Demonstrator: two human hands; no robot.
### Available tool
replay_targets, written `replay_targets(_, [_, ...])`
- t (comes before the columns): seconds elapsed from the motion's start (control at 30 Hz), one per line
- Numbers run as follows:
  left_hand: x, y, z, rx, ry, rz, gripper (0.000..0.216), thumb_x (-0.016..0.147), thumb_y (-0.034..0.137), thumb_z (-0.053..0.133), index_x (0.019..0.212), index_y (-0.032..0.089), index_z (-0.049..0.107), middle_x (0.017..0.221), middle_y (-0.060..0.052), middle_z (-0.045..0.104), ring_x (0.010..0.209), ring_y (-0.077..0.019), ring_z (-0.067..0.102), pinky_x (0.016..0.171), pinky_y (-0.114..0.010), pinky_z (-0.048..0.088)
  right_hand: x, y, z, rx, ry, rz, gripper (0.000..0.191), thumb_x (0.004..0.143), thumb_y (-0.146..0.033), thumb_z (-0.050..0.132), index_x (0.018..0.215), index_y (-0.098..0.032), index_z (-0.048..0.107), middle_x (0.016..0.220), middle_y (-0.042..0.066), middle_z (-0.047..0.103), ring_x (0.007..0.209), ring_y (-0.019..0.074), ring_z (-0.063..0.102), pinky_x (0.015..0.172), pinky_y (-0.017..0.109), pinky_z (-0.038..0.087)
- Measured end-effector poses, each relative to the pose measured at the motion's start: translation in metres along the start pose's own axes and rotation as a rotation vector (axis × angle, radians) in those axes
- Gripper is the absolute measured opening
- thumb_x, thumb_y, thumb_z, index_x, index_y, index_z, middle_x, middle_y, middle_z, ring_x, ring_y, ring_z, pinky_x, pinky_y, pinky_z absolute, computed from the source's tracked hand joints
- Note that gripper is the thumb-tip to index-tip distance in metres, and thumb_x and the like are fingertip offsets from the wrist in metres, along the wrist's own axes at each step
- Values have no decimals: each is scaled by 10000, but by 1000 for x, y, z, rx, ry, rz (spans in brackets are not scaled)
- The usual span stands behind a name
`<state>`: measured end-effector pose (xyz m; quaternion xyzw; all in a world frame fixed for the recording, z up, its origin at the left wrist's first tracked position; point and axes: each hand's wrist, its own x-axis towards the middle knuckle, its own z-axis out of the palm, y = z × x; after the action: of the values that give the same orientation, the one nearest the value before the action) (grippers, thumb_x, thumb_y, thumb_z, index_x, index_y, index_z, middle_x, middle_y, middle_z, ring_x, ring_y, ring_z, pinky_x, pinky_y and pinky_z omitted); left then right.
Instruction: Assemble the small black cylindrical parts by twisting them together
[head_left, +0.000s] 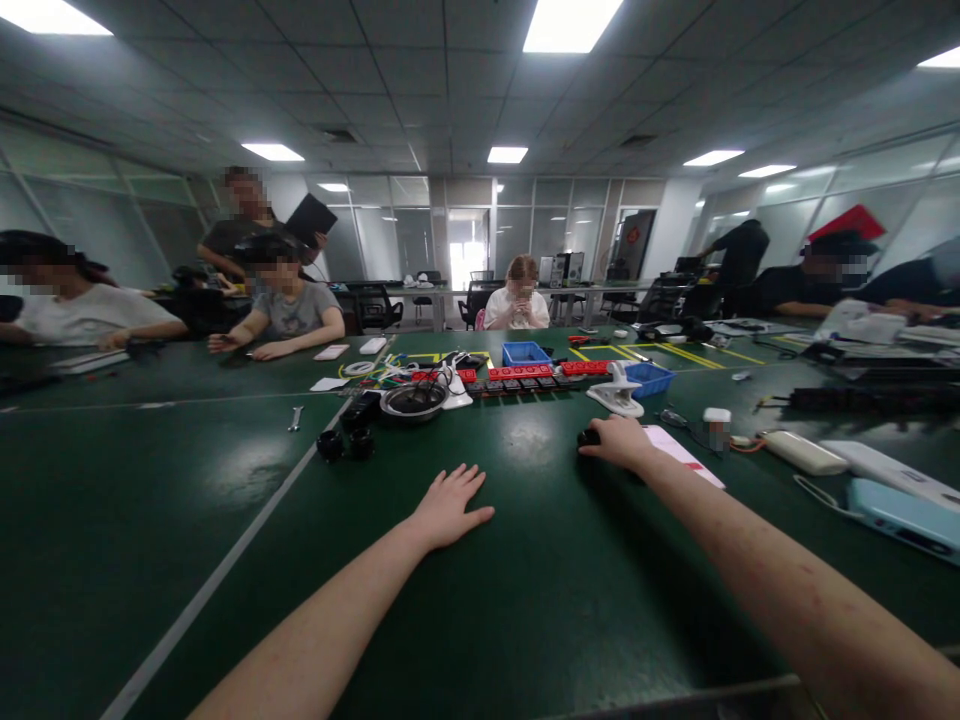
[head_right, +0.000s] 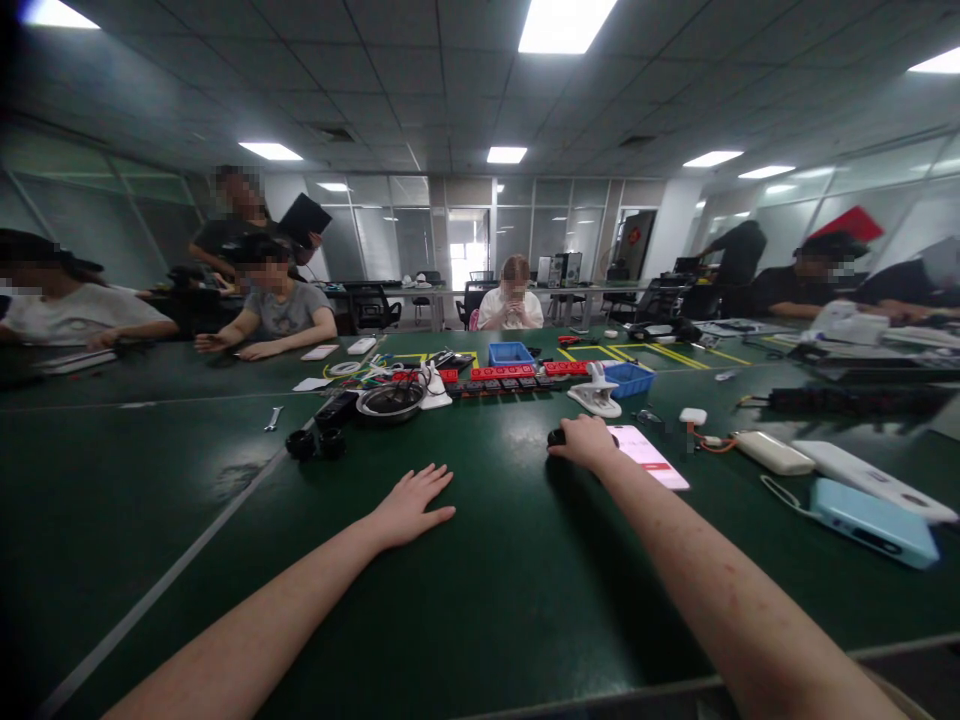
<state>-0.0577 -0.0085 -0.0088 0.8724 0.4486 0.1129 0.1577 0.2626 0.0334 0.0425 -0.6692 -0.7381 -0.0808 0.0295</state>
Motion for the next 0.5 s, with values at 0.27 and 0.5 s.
replay_targets(0.27, [0,-9,-11,-129,296,-54,547,877,489,237,1295,146,321,1335,-107,379,1239,-205,311,1025,-377,230,13,-118,8,254,12,-254,473,687,-492,593,1053,-194,570,927,110,611,876,272,554,744,351,404])
replay_targets(0.5, [-5,-34,-28,-243,283,1,436,780,477,490,1109,194,535,1045,-65,585,998,-222,524,868,-335,412,-9,-157,30,643,-14,-441,842,580,-477,691,1285,-189,332,1067,74,573,982,228,518,831,322,392])
